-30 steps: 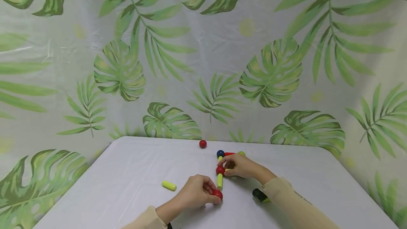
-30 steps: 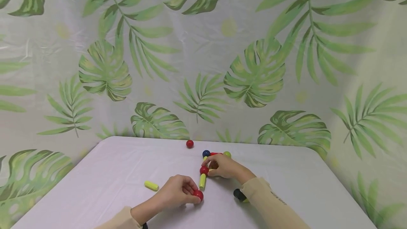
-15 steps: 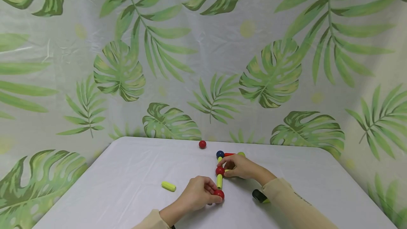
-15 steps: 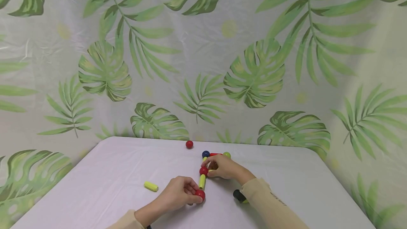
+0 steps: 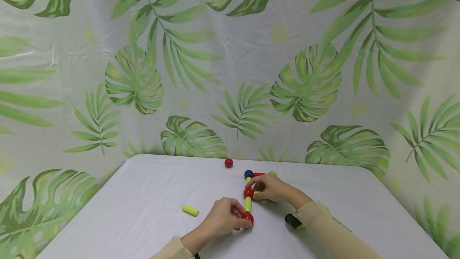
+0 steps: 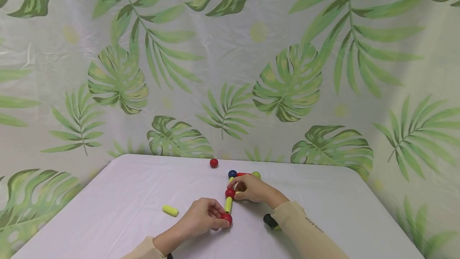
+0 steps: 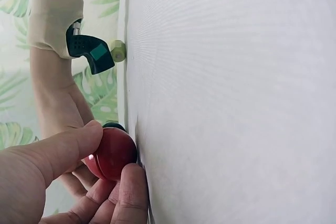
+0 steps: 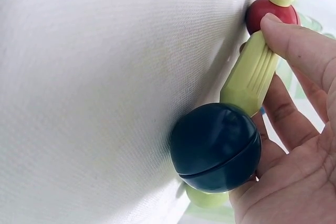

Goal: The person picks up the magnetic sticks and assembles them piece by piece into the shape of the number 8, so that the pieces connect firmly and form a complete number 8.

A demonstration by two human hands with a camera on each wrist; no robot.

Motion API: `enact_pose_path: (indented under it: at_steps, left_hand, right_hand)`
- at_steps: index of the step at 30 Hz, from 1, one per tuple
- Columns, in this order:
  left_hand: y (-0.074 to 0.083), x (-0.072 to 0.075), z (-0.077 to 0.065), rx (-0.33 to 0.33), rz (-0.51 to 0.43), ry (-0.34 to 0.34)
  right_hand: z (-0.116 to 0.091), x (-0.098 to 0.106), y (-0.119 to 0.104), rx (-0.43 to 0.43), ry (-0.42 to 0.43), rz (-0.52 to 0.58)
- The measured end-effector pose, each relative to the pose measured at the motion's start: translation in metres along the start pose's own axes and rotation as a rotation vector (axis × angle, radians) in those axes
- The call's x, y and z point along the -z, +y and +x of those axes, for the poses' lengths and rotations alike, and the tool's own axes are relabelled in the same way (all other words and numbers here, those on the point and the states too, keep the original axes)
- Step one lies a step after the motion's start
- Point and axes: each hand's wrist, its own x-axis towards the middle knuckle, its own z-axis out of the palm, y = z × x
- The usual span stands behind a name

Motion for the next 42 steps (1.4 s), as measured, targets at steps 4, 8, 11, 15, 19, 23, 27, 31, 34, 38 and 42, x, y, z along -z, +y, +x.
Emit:
enact_pose_path:
  at_steps: [4,8,11,15,19,23,27,31,34,38,42]
  left_hand:
    - [-0.0001,0.0003,0.0005,0.000,-0.005,-0.001]
    - [-0.0003,0.0003,0.0008,-0.007,-0.005,0.002]
    - [-0.0002,0.0001,0.0005,-0.012,-0.003,0.004]
    - [0.0005,0.0003,0.0004,-0.013,-0.003,0.006]
    - [0.0002,0.0004,0.0008,-0.009,-0.005,0.008]
    - [-0.0005,-0.0003,0.0014,-0.015,-0.002,0.008]
    - [-0.0004,-0.0008,0.0019,-0.025,0.005,-0.001]
    - [0.0002,-0.0007,0.0020,-0.029,0.017,-0.019]
    - [0.0003,-0.0003,0.0018,-0.035,0.030,-0.024]
    - [-0.0002,0.0001,0.0018,-0.061,0.042,-0.031]
    - [-0.0013,0.0002,0.0021,-0.083,0.036,-0.049]
  right_hand:
    - [0.0003,0.0003,0.0010,0.005,0.000,-0.008]
    - [0.0006,0.0000,0.0017,0.009,0.000,-0.011]
    - [0.0008,-0.0004,0.0018,0.013,-0.003,-0.007]
    - [0.0008,-0.0008,0.0013,0.013,-0.005,-0.005]
    - [0.0003,-0.0009,0.0005,0.010,-0.007,-0.008]
    - [-0.0003,-0.0005,0.0001,0.011,-0.009,-0.013]
    - [-0.0008,-0.0002,-0.0003,0.011,-0.010,-0.014]
    - [-0.0010,-0.0003,-0.0008,0.011,-0.010,-0.017]
    - [-0.0011,0.0001,-0.0012,0.014,-0.009,-0.017]
    - [-0.0006,0.0012,-0.0014,0.019,-0.009,-0.017]
    - [-0.0003,0.0010,-0.0011,0.024,-0.009,-0.018]
